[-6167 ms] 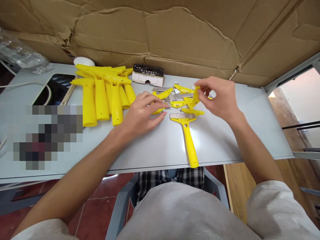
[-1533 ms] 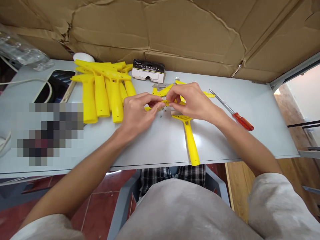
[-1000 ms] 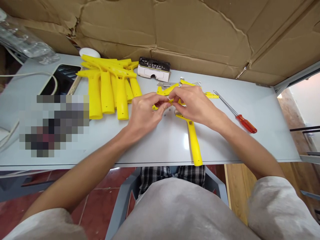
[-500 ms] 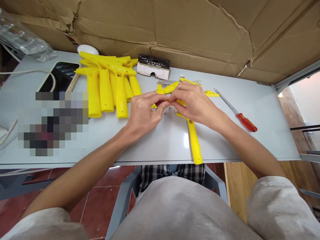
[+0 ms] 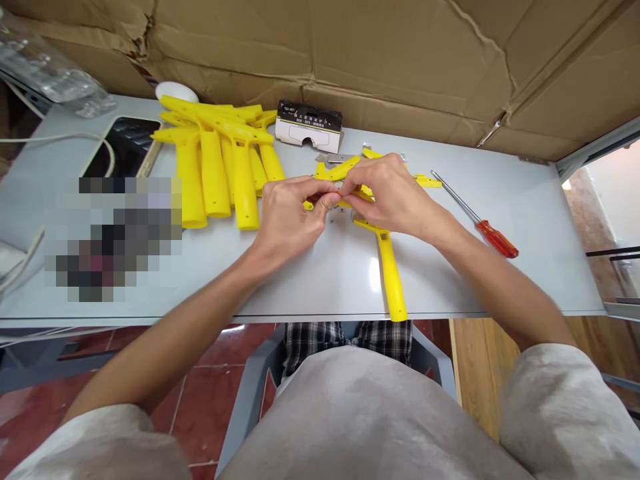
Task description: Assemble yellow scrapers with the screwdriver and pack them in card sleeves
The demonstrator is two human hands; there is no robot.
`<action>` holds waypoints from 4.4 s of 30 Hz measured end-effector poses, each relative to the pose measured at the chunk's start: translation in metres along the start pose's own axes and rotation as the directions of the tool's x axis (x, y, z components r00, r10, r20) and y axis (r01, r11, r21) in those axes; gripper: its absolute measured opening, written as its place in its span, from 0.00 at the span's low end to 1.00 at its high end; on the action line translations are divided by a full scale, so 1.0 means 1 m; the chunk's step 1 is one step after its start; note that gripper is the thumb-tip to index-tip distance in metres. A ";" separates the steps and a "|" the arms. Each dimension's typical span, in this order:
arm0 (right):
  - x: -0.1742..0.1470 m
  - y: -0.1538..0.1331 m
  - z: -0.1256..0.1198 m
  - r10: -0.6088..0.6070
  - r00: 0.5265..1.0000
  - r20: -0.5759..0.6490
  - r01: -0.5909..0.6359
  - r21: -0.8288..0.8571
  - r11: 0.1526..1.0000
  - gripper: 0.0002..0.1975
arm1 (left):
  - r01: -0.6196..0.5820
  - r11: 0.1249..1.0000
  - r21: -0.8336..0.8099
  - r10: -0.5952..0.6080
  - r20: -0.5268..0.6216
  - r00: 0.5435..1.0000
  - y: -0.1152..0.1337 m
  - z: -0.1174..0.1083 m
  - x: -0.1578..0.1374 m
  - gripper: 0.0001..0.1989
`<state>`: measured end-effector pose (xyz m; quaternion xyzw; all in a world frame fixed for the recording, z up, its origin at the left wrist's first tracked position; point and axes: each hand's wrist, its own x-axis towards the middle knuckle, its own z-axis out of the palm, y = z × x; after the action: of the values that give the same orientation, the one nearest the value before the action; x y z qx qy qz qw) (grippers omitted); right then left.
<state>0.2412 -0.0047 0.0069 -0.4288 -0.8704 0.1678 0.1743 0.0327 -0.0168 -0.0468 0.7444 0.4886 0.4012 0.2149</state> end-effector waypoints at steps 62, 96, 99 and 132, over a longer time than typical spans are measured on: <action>0.000 0.005 0.022 -0.075 0.978 -0.193 0.027 -0.242 0.970 0.07 | 0.061 0.956 -0.286 -0.101 -0.127 0.987 -0.003 0.013 0.002 0.14; -0.005 -0.003 0.018 0.354 0.900 -0.256 -0.258 0.342 0.903 0.12 | -0.205 0.978 0.032 0.202 -0.374 0.905 -0.002 0.017 -0.003 0.17; -0.009 0.010 0.018 0.305 0.911 -0.276 -0.243 0.236 0.941 0.13 | -0.214 0.976 0.038 0.213 -0.361 0.908 -0.004 0.017 -0.003 0.17; -0.084 0.052 -0.017 0.074 0.993 -0.092 -0.030 0.409 0.912 0.11 | -0.475 0.879 0.044 0.475 -0.173 0.863 -0.013 0.025 -0.007 0.07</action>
<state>0.3330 -0.0397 -0.0142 -0.4147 -0.7942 0.3267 0.3010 0.0444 -0.0160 -0.0738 0.8027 0.3077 0.5067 0.0647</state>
